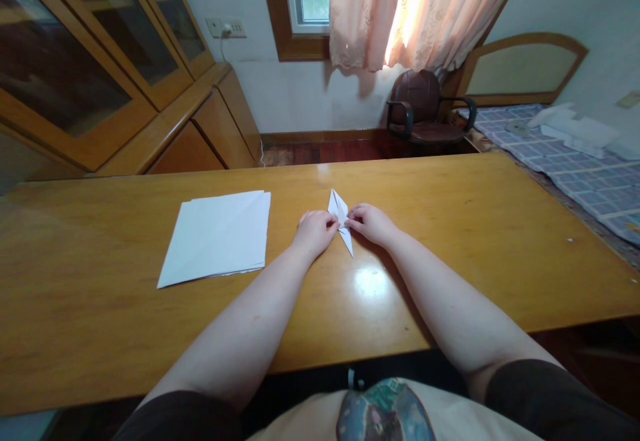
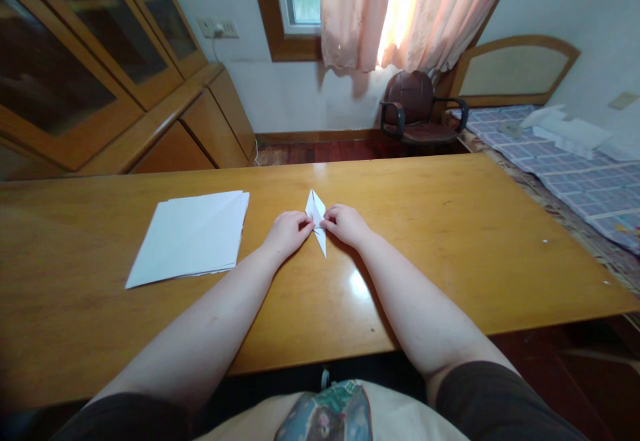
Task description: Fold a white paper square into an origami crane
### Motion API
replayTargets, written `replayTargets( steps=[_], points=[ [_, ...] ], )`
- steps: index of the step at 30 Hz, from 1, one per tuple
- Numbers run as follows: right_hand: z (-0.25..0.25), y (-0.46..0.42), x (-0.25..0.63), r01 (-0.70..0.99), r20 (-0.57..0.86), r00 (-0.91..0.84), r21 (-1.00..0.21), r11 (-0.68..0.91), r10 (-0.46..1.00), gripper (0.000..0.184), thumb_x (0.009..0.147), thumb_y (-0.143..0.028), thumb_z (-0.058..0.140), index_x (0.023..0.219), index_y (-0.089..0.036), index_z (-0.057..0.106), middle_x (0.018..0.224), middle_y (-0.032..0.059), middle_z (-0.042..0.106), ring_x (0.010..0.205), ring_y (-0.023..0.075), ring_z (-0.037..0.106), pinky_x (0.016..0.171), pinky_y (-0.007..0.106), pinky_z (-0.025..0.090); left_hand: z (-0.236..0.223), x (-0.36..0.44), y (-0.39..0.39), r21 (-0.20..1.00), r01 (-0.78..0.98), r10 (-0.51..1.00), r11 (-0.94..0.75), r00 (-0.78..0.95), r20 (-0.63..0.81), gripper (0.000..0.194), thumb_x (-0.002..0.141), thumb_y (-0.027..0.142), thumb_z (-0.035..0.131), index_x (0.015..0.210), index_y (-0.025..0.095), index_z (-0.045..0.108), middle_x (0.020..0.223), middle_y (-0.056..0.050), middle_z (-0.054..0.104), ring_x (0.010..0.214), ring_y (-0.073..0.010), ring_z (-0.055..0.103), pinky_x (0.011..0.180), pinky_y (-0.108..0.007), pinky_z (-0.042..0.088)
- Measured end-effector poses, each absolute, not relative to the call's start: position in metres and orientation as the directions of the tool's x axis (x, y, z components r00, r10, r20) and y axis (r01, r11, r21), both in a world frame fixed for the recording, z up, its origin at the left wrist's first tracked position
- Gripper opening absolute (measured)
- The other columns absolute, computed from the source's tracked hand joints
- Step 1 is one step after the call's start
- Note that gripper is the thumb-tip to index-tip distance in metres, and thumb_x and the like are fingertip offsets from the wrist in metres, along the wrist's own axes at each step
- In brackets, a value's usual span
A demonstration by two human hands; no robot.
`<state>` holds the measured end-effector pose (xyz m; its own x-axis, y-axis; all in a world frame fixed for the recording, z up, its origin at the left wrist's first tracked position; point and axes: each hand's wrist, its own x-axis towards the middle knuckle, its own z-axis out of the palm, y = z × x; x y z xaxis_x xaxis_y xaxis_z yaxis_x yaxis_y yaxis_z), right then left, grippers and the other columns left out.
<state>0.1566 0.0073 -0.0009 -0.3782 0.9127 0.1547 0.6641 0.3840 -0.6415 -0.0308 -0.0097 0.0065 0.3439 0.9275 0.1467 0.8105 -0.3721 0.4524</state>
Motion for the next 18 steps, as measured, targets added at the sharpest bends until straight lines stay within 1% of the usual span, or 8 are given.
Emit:
replayTargets(
  steps=[4,7,9,12,14,18],
  points=[
    [-0.0018,0.0082,0.1576,0.665,0.162,-0.384,-0.635,0.394,0.909,0.014,0.083,-0.026,0.063,0.073,-0.017,0.068,0.094,0.0063,0.067,0.085,0.0152,0.060,0.081,0.028,0.045,0.0063,-0.0307,-0.0097,0.460,0.812,0.933,-0.358,0.335,0.134,0.020,0.085,0.033,0.051,0.086,0.023,0.069,0.094,-0.005,0.070,0.093,-0.0221,0.060,0.098,-0.041,0.039],
    [-0.0024,0.0091,0.1599,0.626,0.165,-0.412,-0.664,0.409,0.896,0.021,0.089,-0.027,0.054,0.079,-0.017,0.069,0.096,0.0066,0.066,0.089,0.0154,0.060,0.084,0.028,0.044,0.0056,-0.0313,-0.0098,0.496,0.799,0.939,-0.340,0.313,0.141,0.020,0.085,0.030,0.051,0.095,0.023,0.067,0.099,-0.004,0.070,0.097,-0.0221,0.059,0.099,-0.041,0.039],
    [-0.0033,0.0096,0.1610,0.610,0.155,-0.415,-0.684,0.401,0.897,0.023,0.090,-0.027,0.052,0.080,-0.017,0.069,0.095,0.0063,0.066,0.088,0.0150,0.060,0.084,0.028,0.044,0.0049,-0.0318,-0.0097,0.519,0.788,0.943,-0.331,0.300,0.146,0.023,0.085,0.028,0.050,0.103,0.023,0.065,0.103,-0.004,0.069,0.099,-0.0220,0.059,0.100,-0.040,0.038],
    [-0.0053,0.0095,0.1613,0.620,0.154,-0.398,-0.682,0.389,0.904,0.012,0.082,-0.026,0.063,0.075,-0.017,0.068,0.092,0.0047,0.065,0.079,0.0136,0.059,0.077,0.027,0.044,0.0044,-0.0326,-0.0098,0.523,0.787,0.943,-0.329,0.303,0.138,0.029,0.083,0.026,0.053,0.111,0.023,0.062,0.106,-0.005,0.069,0.102,-0.0225,0.059,0.101,-0.040,0.038],
    [-0.0057,0.0088,0.1608,0.625,0.164,-0.399,-0.671,0.398,0.902,0.010,0.076,-0.026,0.069,0.071,-0.017,0.066,0.089,0.0034,0.064,0.074,0.0124,0.056,0.072,0.025,0.043,0.0046,-0.0330,-0.0099,0.506,0.794,0.940,-0.338,0.314,0.135,0.031,0.082,0.027,0.055,0.112,0.023,0.061,0.108,-0.005,0.068,0.103,-0.0231,0.058,0.102,-0.040,0.038],
    [-0.0019,0.0064,0.1595,0.633,0.174,-0.419,-0.647,0.424,0.891,0.009,0.075,-0.024,0.069,0.072,-0.017,0.065,0.083,0.0019,0.062,0.070,0.0112,0.053,0.068,0.024,0.041,0.0050,-0.0336,-0.0100,0.462,0.814,0.934,-0.353,0.334,0.126,0.036,0.081,0.031,0.057,0.116,0.023,0.060,0.114,-0.007,0.065,0.108,-0.0241,0.056,0.103,-0.041,0.036]
  ],
)
